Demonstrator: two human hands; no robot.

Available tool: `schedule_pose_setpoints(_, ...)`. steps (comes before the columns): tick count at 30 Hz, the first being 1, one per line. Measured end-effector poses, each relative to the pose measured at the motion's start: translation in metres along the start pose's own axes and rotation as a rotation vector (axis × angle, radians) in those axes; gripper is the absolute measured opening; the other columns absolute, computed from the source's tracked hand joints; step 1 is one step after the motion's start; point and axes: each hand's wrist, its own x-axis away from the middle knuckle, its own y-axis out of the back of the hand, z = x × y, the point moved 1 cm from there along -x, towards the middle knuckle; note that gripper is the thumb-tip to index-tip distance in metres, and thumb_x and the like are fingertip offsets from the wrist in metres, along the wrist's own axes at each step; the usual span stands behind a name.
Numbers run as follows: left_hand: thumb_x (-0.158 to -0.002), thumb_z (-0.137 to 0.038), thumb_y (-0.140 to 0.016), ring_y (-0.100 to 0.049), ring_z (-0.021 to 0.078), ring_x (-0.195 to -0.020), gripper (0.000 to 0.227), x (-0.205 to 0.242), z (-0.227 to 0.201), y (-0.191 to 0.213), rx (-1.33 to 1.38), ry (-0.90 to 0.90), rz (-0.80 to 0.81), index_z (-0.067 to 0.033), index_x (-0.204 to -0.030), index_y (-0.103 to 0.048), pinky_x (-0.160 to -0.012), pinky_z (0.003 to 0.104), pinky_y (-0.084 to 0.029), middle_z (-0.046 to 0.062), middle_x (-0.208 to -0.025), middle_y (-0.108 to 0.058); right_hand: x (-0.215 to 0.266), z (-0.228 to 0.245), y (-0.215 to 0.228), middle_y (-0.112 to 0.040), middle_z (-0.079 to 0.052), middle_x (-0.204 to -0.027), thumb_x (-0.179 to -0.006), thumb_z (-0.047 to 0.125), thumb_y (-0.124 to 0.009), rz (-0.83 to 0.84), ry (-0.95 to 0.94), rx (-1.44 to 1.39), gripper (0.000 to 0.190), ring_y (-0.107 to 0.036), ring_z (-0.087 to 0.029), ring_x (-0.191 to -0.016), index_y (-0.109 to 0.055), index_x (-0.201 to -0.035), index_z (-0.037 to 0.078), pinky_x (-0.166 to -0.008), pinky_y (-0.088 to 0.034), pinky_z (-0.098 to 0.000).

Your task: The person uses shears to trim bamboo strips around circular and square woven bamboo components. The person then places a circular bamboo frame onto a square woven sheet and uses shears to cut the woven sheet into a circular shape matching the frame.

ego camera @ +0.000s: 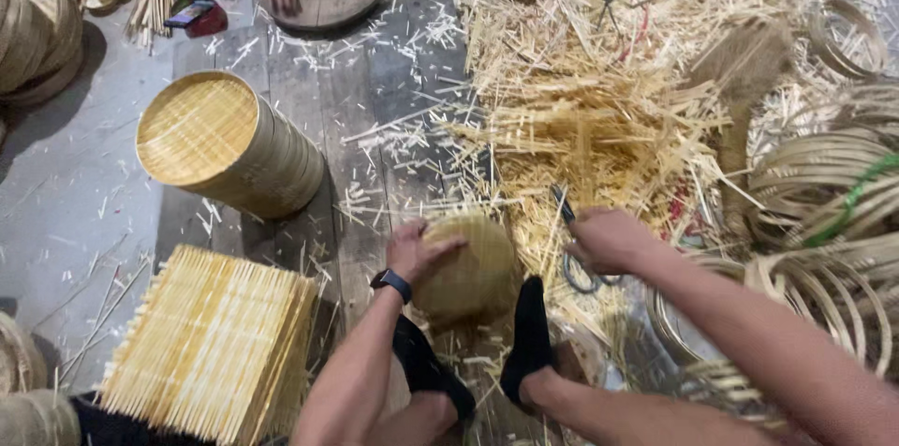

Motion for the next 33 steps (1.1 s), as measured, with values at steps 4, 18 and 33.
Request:
schedule_pose_setpoints(4,-0.076,-0.042,-0.088,-0.064,0.02,-0.084,0.041,0.04,0.001,-0.018,-0.303,-0.553,-0.255,-0.013,-0.095,-0.066,-0.073,0.035,-0.057,0.004,-0.092,-0.068,0.07,-0.024,-0.016,-0.073,-0.011,-0.109,-0.099,0.05,-0.054,0.054,-0.176,-0.142,0.045,-0.07,-0.026,-0.103,-0.071,-0.112,0.011,-0.099,-0.055,-0.0442)
schedule_pose_setpoints(18,-0.054,-0.066,-0.089,-0.042,0.0445,-0.135,0.124,0.088,0.029,-0.075,-0.605,-0.28,-0.14,-0.012,-0.15,-0.031,-0.111,0.058,-0.03,0.025,-0.144,-0.044,-0.047,-0.048,-0.243,-0.048,-0.021,-0.147,-0.083,0.035,-0.078,-0.284,-0.588,-0.672,0.071,-0.047,-0.04,-0.133,-0.047,-0.136,0.0,-0.11,-0.04,-0.0489)
schedule_pose_setpoints(33,-0.057,-0.061,-0.086,-0.058,0.0296,-0.107,0.107,0.052,0.036,-0.093,-0.491,-0.493,-0.338,-0.0402,-0.151,-0.038,-0.09,0.048,-0.044,0.011,-0.119,-0.062,-0.033,-0.051,-0.257,-0.065,-0.008,-0.094,-0.068,0.015,-0.076,0.061,-0.312,-1.279,0.055,-0.067,-0.025,-0.086,-0.059,-0.12,0.004,-0.081,-0.059,-0.0428)
